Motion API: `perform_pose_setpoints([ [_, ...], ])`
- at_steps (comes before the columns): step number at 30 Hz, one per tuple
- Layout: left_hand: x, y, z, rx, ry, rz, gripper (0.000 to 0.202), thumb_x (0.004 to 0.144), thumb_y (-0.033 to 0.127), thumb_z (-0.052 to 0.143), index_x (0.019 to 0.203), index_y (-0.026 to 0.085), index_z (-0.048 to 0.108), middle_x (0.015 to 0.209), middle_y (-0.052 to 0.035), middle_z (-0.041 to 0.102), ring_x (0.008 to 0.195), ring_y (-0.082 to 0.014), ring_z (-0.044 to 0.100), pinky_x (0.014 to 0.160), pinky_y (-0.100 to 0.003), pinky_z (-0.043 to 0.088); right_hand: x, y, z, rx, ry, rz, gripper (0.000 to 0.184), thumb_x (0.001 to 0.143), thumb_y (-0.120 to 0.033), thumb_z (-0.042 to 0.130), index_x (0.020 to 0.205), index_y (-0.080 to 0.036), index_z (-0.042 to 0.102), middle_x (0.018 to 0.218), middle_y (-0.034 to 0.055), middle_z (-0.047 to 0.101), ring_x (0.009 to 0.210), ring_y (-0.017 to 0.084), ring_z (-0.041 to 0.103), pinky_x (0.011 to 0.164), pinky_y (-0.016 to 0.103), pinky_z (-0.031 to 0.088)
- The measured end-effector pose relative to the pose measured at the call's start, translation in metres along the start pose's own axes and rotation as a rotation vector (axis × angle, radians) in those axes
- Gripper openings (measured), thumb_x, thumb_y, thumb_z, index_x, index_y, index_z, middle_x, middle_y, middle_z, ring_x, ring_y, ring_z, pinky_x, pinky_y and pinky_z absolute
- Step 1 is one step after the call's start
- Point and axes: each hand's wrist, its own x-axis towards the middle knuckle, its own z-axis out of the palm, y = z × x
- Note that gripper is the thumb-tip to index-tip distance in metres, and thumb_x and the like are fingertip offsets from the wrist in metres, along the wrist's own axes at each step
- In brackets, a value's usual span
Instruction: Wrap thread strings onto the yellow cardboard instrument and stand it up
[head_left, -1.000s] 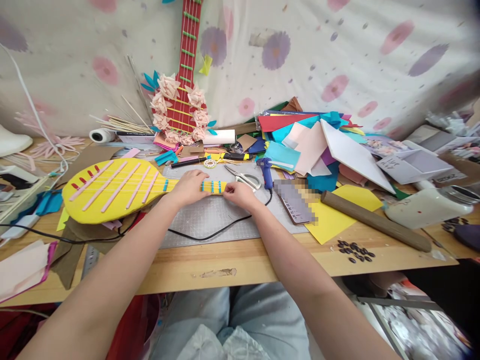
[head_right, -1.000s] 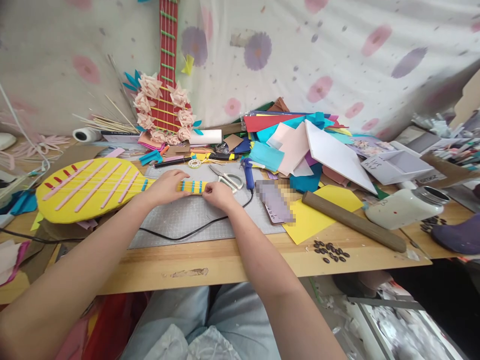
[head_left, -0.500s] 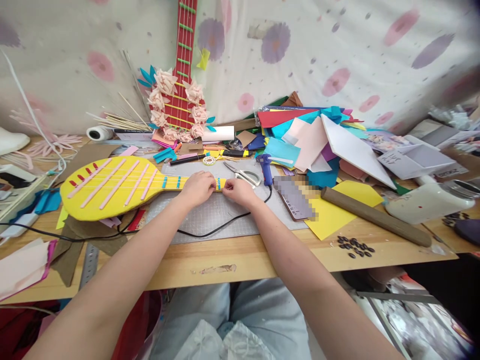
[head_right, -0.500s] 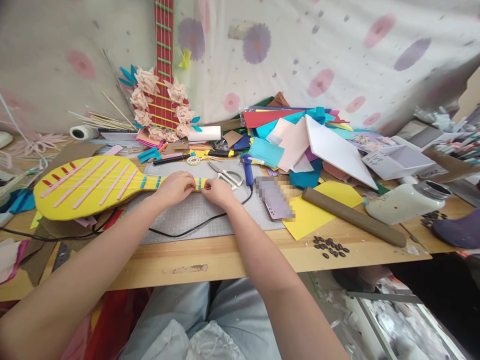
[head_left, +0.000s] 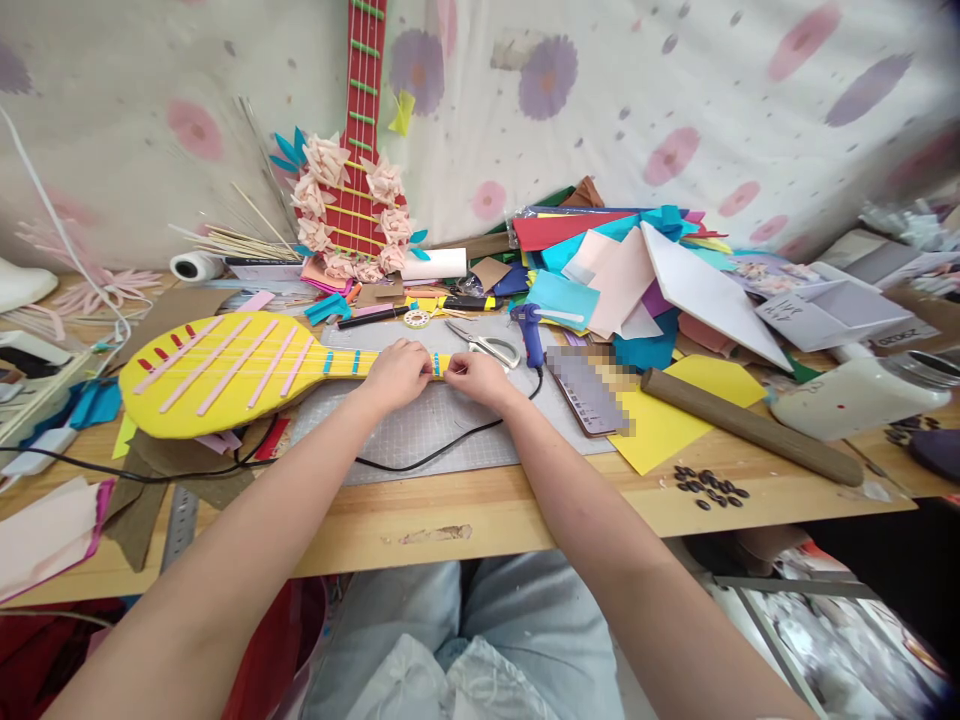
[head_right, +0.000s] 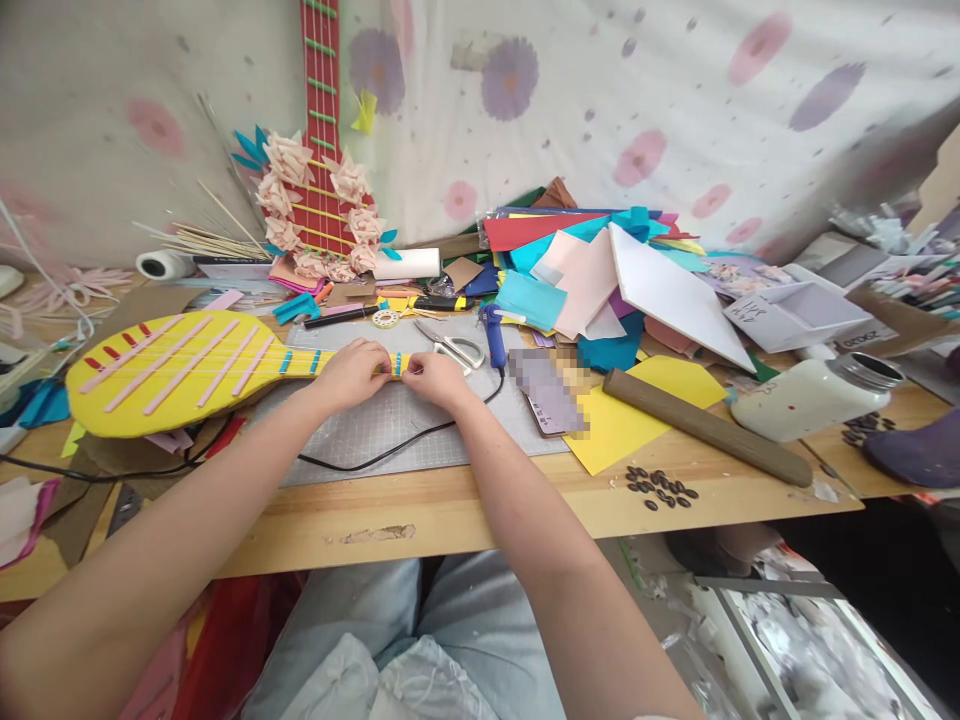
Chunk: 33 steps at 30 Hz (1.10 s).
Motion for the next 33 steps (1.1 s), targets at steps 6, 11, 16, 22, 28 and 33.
perform_pose_setpoints([
  [6,0.003,-0.003,0.002,-0.095,-0.002,-0.032,0.017,0.079,0.026,0.049,0.080,0.019,0.065,0.096,-0.0046,0.066,0.099,-0.0216,0.053,0.091,-0.034,0.042,0.001,-0.001,0.002,-0.100,-0.017,0.003,0.019,0.077,-0.032,0.053,0.077,-0.019,0.066,0.079,0.0029,0.069,0.070,0.014,0.056,0.054,0.024,0.027],
  [11,0.007,0.006,0.000,-0.056,-0.003,-0.167,0.014,0.075,0.021,0.050,0.075,0.019,0.065,0.093,-0.0062,0.066,0.098,-0.0245,0.054,0.085,-0.036,0.046,0.001,-0.001,0.004,-0.113,-0.012,0.003,0.016,0.076,-0.030,0.053,0.077,-0.020,0.066,0.082,0.0035,0.069,0.072,0.015,0.057,0.056,0.024,0.029],
  [16,0.014,0.011,-0.003,-0.061,-0.039,-0.279,0.011,0.070,0.021,0.056,0.073,0.021,0.067,0.091,-0.0056,0.067,0.096,-0.0245,0.056,0.081,-0.034,0.048,0.002,0.000,0.007,-0.118,-0.002,-0.002,0.014,0.076,-0.028,0.053,0.076,-0.020,0.065,0.081,0.0034,0.069,0.073,0.016,0.058,0.057,0.024,0.031],
  [22,0.021,0.011,-0.002,-0.063,-0.053,-0.339,0.012,0.068,0.023,0.060,0.074,0.023,0.070,0.085,-0.0051,0.069,0.091,-0.0237,0.059,0.073,-0.032,0.050,0.003,0.001,0.008,-0.112,-0.002,0.013,0.016,0.075,-0.028,0.053,0.076,-0.020,0.066,0.080,0.0032,0.069,0.071,0.015,0.056,0.056,0.024,0.029],
  [28,0.017,0.011,0.000,-0.052,-0.043,-0.340,0.016,0.075,0.024,0.054,0.079,0.022,0.070,0.091,-0.0073,0.067,0.099,-0.0263,0.056,0.078,-0.036,0.049,0.007,0.000,0.005,-0.047,0.040,0.063,0.018,0.077,-0.025,0.050,0.076,-0.017,0.065,0.077,0.0041,0.068,0.067,0.014,0.053,0.055,0.024,0.028],
  [33,0.011,0.010,0.005,-0.117,0.026,-0.248,0.015,0.078,0.023,0.053,0.078,0.019,0.068,0.100,-0.0083,0.062,0.105,-0.0257,0.051,0.091,-0.037,0.045,0.010,0.005,0.004,0.064,0.079,0.055,0.019,0.080,-0.026,0.048,0.077,-0.016,0.064,0.075,0.0025,0.065,0.067,0.012,0.051,0.058,0.023,0.031],
])
